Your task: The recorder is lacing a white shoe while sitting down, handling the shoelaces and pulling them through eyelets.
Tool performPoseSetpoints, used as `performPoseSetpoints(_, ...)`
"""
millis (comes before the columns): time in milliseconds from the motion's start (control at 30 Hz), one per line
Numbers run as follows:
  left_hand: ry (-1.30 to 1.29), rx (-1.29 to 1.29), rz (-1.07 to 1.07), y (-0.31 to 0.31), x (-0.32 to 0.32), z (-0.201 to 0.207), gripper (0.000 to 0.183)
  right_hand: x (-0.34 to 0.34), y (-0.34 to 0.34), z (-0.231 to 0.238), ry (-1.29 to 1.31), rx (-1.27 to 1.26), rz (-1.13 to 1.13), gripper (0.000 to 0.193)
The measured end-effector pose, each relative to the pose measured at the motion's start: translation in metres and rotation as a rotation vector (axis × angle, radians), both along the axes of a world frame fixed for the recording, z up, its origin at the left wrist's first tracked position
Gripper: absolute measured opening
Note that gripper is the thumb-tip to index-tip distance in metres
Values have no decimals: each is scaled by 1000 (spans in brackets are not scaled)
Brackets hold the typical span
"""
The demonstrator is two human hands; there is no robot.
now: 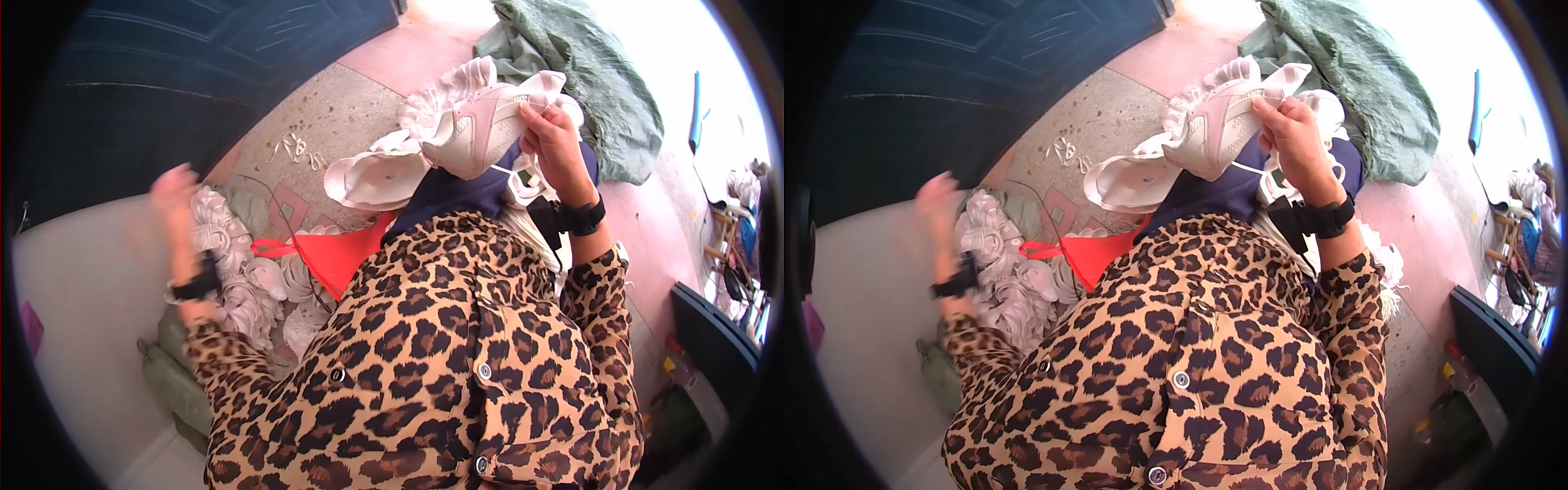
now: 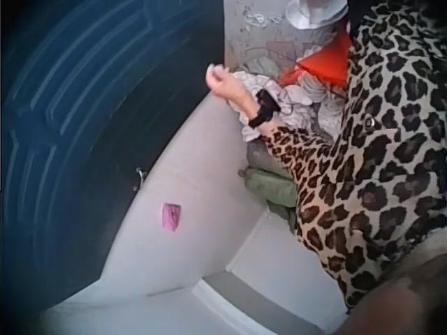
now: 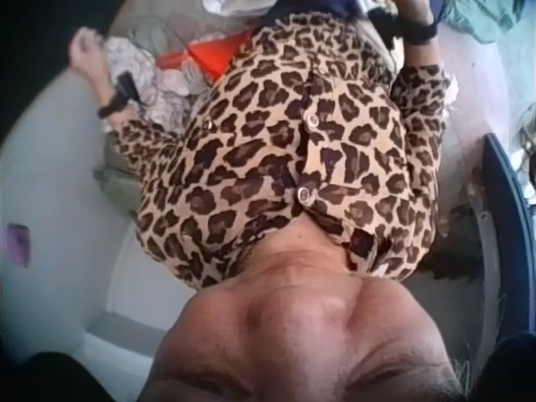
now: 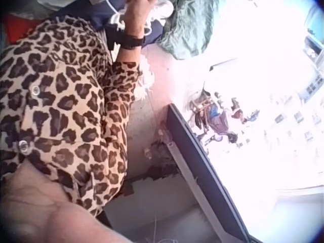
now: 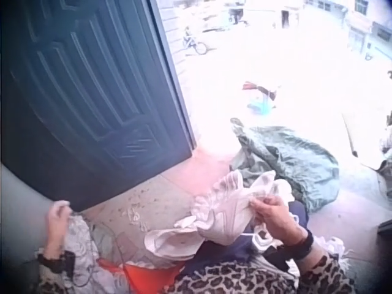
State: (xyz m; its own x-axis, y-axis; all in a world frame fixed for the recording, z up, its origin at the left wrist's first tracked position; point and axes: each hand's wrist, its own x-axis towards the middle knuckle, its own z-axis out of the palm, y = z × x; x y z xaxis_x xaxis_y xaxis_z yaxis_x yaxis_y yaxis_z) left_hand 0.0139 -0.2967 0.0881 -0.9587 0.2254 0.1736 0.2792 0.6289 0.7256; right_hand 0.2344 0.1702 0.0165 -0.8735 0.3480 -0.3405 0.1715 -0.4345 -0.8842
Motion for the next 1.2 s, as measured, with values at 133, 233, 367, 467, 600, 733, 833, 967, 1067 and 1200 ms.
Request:
performPoseSetpoints(133, -709, 256, -615, 178, 114, -127, 48, 11, 9, 11, 66, -6, -56, 16)
performPoseSetpoints(233, -880, 182, -615, 222, 127, -189, 59, 29, 15, 16, 106, -35, -107, 16)
performPoseSetpoints(367, -451, -161, -677, 223, 93, -248, 62, 47, 27, 24, 106, 8, -321, 16)
performPoseSetpoints(467, -279, -269, -895, 231, 98, -265, 42, 65, 40, 2, 131, -37, -312, 16)
performPoseSetpoints(600, -522, -71, -889, 253, 89, -283, 20, 56, 45, -14, 124, -97, -319, 15)
performPoseSetpoints(733, -616, -162, -702, 235, 12, -247, 26, 60, 50, -28, 160, -159, -328, 14)
performPoseSetpoints(833, -414, -21, -786, 280, 4, -143, 25, 83, 58, -37, 103, -198, -377, 14)
performPoseSetpoints(967, -261, -229, -958, 321, 45, -45, 24, 105, 76, -92, -29, -514, -489, 16)
performPoseSetpoints(1067, -368, -158, -1112, 339, 86, -75, 17, 108, 93, -122, -67, -511, -530, 15)
performPoseSetpoints(1200, -184, -111, -1353, 363, 131, -110, 45, 99, 93, -114, -18, -428, -418, 13)
